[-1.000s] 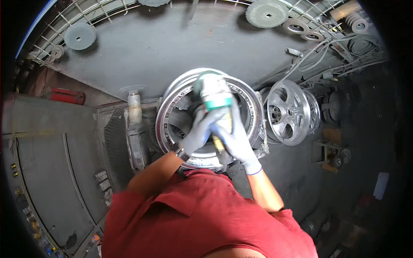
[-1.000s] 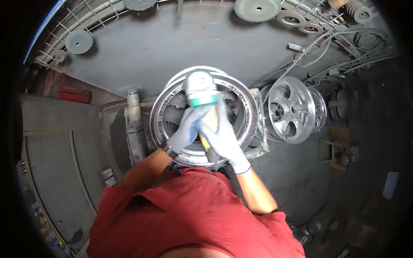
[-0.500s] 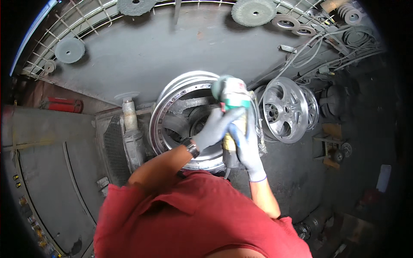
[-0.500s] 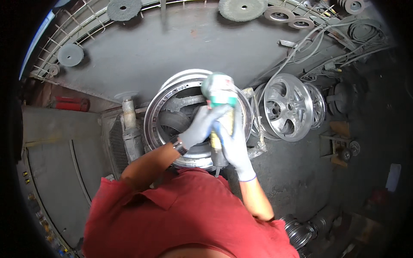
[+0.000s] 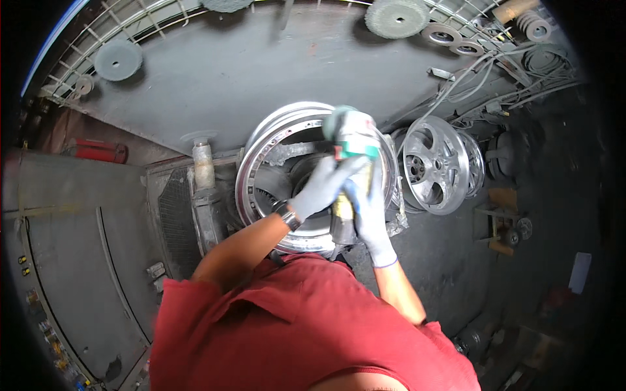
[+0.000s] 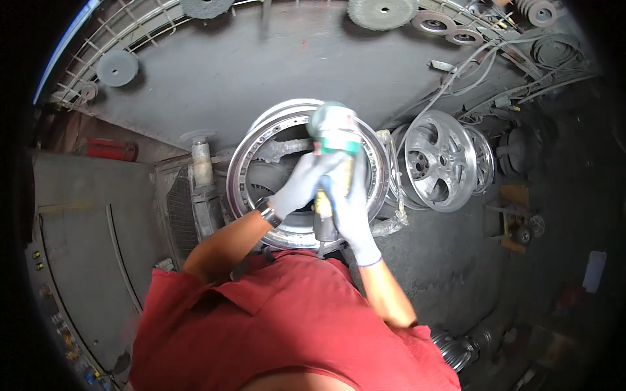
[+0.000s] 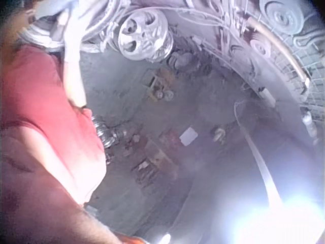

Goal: The person uses a handheld electric polisher to smooth and shine the surface of a silver car wheel rim. They systematically move the tool across the rim's face and inner barrel, applying consistent pressure to refine the metal finish.

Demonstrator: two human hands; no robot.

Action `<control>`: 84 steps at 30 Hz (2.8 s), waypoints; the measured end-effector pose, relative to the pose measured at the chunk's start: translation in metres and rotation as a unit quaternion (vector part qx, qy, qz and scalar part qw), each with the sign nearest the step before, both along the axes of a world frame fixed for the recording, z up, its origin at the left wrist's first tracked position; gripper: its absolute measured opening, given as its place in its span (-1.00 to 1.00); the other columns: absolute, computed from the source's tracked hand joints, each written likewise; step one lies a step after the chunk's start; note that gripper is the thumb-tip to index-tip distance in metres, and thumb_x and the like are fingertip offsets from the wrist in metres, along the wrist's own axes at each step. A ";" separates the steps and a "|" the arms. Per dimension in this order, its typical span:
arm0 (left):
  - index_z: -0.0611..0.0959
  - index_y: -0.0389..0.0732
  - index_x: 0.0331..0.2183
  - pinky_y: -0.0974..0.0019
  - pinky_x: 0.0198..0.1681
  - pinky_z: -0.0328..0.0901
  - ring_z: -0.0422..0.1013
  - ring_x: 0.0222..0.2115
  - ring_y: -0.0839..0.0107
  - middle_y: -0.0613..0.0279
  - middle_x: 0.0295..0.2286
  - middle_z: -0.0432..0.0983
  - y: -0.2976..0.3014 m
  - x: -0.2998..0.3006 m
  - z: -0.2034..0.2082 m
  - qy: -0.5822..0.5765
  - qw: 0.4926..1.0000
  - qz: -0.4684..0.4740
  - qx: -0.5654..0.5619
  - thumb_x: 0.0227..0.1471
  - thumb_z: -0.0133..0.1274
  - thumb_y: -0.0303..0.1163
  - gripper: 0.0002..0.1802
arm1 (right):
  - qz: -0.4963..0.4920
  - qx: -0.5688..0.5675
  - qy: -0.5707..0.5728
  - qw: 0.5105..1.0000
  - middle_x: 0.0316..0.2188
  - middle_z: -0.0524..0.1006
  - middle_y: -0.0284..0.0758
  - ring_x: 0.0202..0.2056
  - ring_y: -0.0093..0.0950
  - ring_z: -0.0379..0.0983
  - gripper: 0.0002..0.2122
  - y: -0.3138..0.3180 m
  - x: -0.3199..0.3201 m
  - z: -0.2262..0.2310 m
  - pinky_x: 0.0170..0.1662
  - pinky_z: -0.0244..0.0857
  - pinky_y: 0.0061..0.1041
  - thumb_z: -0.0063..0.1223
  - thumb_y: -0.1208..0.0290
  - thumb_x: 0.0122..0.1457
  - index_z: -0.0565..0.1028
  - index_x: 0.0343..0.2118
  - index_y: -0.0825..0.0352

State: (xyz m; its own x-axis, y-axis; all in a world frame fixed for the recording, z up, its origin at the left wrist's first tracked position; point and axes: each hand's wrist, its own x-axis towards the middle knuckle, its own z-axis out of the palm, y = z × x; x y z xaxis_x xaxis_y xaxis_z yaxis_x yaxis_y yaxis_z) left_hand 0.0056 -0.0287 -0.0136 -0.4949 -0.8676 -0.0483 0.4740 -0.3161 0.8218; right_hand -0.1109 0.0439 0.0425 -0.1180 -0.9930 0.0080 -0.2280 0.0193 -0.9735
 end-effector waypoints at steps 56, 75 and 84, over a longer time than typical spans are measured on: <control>0.58 -0.12 -0.07 0.25 -0.26 0.54 0.60 -0.37 0.42 0.27 -0.28 0.62 -0.047 -0.065 0.075 0.044 0.945 -0.179 0.271 0.29 0.13 0.07 -0.54 | -0.078 0.156 -0.398 0.901 -0.12 0.58 -0.06 -0.36 -0.20 0.66 -0.38 -0.016 -0.048 0.084 -0.50 0.65 -0.28 0.03 0.22 0.29 0.20 0.35 0.40; 0.46 -0.15 0.20 0.21 0.15 0.41 0.49 0.03 0.35 0.18 0.01 0.50 -0.001 0.069 0.059 0.121 0.941 0.291 0.124 0.32 -0.01 0.12 -0.35 | 0.327 0.082 0.003 0.942 0.24 0.39 0.16 0.22 -0.14 0.42 -0.16 -0.070 0.048 0.088 0.27 0.26 -0.29 0.04 0.10 0.34 -0.07 0.49 0.48; 0.46 -0.18 0.19 0.20 0.14 0.41 0.47 0.04 0.33 0.15 0.06 0.46 0.040 0.086 0.021 0.095 0.892 0.441 0.029 0.41 -0.22 0.12 -0.37 | 0.424 0.180 0.061 0.885 -0.21 0.59 0.23 -0.10 0.09 0.60 -0.30 -0.063 0.080 0.115 0.02 0.42 -0.13 -0.04 0.26 0.26 0.10 0.43 0.45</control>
State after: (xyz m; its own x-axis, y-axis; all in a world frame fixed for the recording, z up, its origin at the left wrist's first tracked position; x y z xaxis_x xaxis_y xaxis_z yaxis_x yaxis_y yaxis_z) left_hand 0.0914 0.0117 0.0076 0.3757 -0.9220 -0.0940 0.6887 0.2100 0.6940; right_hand -0.0311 -0.0191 0.1577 0.6516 -0.6646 -0.3657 -0.4125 0.0941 -0.9061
